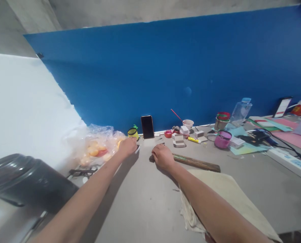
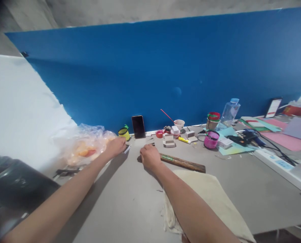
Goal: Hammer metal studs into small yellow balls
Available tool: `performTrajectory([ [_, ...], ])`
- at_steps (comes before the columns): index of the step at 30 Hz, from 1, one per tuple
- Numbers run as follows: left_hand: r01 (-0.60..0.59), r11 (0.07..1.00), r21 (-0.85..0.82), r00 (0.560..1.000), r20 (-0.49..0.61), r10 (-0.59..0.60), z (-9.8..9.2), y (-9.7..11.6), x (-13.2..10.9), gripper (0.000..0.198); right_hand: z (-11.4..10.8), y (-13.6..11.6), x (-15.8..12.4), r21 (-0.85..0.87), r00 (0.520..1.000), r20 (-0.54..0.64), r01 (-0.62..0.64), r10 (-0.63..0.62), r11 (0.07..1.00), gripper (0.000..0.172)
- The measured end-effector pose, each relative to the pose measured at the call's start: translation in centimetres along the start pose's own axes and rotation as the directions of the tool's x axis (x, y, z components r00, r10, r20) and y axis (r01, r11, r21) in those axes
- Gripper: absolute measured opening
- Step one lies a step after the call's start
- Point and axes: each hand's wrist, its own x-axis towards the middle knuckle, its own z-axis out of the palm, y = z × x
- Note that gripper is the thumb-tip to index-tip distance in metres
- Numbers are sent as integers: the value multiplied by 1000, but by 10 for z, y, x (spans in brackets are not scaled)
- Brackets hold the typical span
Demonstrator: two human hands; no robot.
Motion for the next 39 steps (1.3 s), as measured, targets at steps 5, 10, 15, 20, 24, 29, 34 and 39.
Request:
performTrajectory([
  [5,60,983,-175,994,-79,-75,-1,-5,-4,12,2,3,0,14,1000,-3,-3,3,1000,15],
  [10,95,889,-449,975,-137,-174,-5,-7,-5,11,4,6,1,58,999,-40,-9,11,998,13],
  [15,101,668,-737,971,-72,-226,-4,2,-31,7,7,5,0,145,995,-94,-12,26,989,11],
  [20,230,182,-956,967,203,-153,14,29,-80,15,9,-16,-6,549,987,-150,39,52,835,7],
  [24,244,-80,-966,955,254,-152,25,45,-98,20,8,-31,-11,637,992,-129,82,2,766,9],
  [29,216,-143,-966,960,237,-148,31,46,-100,19,4,-32,-14,525,990,-139,107,-40,844,13],
  [34,207,-162,-965,968,226,-107,35,44,-103,22,0,-33,-16,572,995,-97,38,22,820,8],
  [39,227,-326,-917,972,237,12,37,43,-102,30,-2,-26,-13,733,985,2,-118,172,670,8],
])
